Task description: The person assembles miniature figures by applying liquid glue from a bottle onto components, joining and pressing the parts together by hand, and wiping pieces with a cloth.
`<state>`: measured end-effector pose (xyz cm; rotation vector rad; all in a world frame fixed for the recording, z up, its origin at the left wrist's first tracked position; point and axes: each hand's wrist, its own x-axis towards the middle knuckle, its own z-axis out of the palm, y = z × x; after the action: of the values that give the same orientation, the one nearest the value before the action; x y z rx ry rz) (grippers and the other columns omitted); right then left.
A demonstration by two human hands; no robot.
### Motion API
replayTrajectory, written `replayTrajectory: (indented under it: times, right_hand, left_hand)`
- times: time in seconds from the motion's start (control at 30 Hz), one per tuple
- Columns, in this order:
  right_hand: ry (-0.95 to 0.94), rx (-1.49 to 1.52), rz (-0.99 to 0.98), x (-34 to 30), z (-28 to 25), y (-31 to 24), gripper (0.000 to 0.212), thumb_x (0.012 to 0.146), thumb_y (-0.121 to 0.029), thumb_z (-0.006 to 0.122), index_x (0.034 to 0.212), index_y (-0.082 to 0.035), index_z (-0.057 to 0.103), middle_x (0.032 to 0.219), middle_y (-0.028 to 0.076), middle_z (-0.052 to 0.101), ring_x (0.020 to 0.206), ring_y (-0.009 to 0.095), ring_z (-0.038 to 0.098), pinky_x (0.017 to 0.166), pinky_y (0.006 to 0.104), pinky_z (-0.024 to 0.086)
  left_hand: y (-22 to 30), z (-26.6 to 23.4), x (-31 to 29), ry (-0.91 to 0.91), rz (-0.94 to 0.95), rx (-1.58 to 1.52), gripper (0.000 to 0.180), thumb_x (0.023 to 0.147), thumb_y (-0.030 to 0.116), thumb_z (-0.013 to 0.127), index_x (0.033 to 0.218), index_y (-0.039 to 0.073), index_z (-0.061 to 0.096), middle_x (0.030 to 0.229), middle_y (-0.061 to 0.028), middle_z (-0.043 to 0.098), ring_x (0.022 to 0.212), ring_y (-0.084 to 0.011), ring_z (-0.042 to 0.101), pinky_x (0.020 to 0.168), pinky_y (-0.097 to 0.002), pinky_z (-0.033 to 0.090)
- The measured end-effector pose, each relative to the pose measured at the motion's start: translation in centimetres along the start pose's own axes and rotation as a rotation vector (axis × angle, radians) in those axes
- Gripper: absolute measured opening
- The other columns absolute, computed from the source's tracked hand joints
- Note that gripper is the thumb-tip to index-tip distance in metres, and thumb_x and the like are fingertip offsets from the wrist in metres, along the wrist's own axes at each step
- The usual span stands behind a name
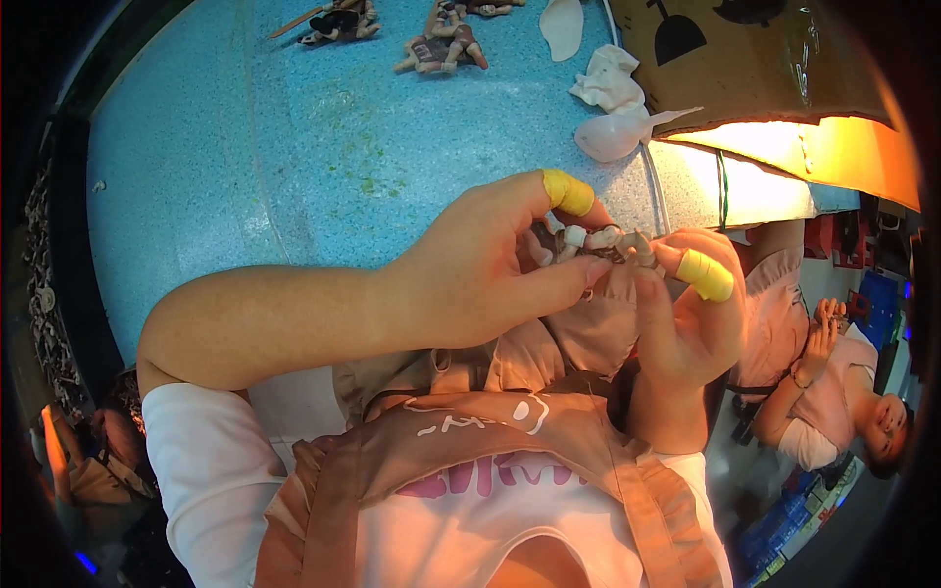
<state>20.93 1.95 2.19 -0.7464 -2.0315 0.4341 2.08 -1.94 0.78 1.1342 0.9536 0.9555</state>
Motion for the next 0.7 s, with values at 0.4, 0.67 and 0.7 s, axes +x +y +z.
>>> replayTrajectory:
  times: [0.4, 0.67, 0.7]
  right_hand:
    - [-0.071, 0.035, -0.013, -0.2, -0.4, 0.4, 0.025, 0.061, -0.002, 0.075, 0.082, -0.002, 0.061, 0.078, 0.009, 0.059, 0.072, 0.024, 0.056, 0.066, 0.0315, 0.044]
    - [-0.123, -0.239, -0.134, -0.2, -0.2, -0.7, 0.026, 0.060, -0.008, 0.075, 0.082, -0.008, 0.061, 0.082, 0.005, 0.060, 0.076, 0.023, 0.056, 0.070, 0.0339, 0.042]
    - [-0.084, -0.239, -0.160, -0.4, 0.0, -0.5, 0.026, 0.061, -0.008, 0.075, 0.082, -0.010, 0.062, 0.085, 0.005, 0.059, 0.079, 0.024, 0.056, 0.071, 0.0347, 0.043]
  left_hand:
    - [-0.3, 0.4, -0.3, 0.079, 0.160, 0.229, 0.029, 0.080, 0.008, 0.066, 0.107, 0.004, 0.055, 0.090, 0.0020, 0.058, 0.070, -0.0005, 0.049, 0.058, -0.0139, 0.038]
    - [-0.7, 0.1, -0.2, 0.050, 0.184, 0.265, 0.029, 0.080, 0.005, 0.064, 0.108, 0.003, 0.054, 0.093, -0.0001, 0.057, 0.074, -0.0014, 0.050, 0.059, -0.0139, 0.039]
    - [-0.6, 0.2, 0.0, 0.038, 0.196, 0.209, 0.030, 0.080, 0.004, 0.062, 0.108, 0.003, 0.053, 0.097, -0.0017, 0.056, 0.078, -0.0034, 0.051, 0.062, -0.0158, 0.040]
